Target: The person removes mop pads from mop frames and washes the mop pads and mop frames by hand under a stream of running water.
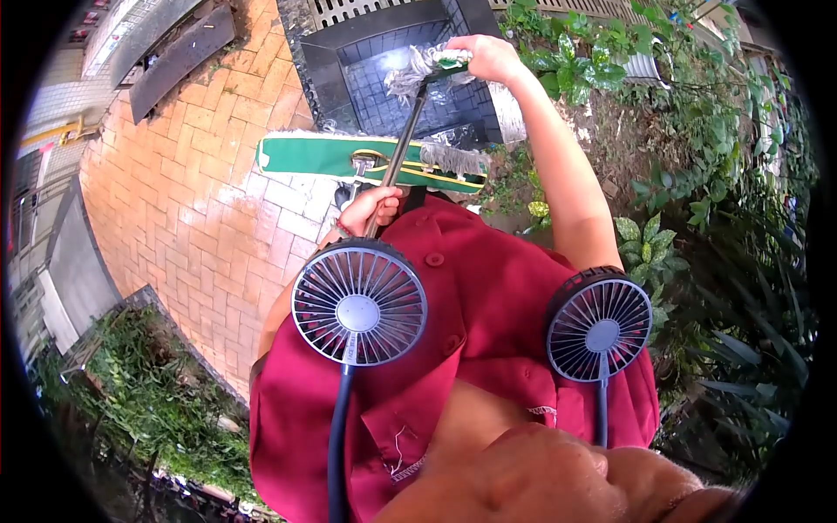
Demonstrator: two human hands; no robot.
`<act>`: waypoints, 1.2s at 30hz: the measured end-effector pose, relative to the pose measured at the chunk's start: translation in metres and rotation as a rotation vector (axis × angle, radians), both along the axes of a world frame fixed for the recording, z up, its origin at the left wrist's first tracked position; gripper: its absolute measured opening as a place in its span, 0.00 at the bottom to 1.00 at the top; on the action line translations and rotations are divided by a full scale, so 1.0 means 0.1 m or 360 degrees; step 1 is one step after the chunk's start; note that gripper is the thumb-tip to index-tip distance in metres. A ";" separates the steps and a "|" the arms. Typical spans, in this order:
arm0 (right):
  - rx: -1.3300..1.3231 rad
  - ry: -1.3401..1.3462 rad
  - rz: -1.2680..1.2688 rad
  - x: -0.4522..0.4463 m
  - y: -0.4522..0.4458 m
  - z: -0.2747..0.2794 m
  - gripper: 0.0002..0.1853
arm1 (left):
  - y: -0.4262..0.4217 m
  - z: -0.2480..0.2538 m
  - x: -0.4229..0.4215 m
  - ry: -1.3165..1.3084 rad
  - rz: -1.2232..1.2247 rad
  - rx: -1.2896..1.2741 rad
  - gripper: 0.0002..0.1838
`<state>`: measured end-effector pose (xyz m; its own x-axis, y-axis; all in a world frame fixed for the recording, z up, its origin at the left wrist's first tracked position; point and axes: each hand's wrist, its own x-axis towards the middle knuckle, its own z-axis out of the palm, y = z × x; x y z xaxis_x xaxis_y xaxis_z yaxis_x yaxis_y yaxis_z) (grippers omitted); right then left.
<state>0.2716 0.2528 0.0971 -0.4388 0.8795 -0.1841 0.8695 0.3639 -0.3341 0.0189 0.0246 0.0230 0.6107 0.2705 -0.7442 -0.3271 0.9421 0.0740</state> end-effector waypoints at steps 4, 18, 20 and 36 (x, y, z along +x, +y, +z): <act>0.0009 -0.0106 -0.0063 -0.03 -0.20 0.01 0.19 | 0.00 -0.04 -0.04 -0.0025 -0.0015 -0.0010 0.09; -0.0010 -0.0020 -0.0127 -0.01 -1.53 -0.43 0.19 | -0.17 -0.13 -0.26 -0.0017 -0.0204 -0.0035 0.08; 0.0013 -0.0012 -0.0114 0.01 -1.75 -0.50 0.19 | -0.19 -0.13 -0.23 0.0011 -0.0229 -0.0053 0.08; 0.0007 0.0141 -0.0105 0.49 -2.04 -0.14 0.22 | -0.66 0.25 -0.12 0.0586 -0.0714 0.0352 0.13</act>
<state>0.3209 0.0486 0.0831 -0.3944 0.9077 -0.1433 0.8587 0.3085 -0.4093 0.0071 -0.0416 0.0476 0.4143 0.2187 -0.8835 0.1814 0.9314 0.3157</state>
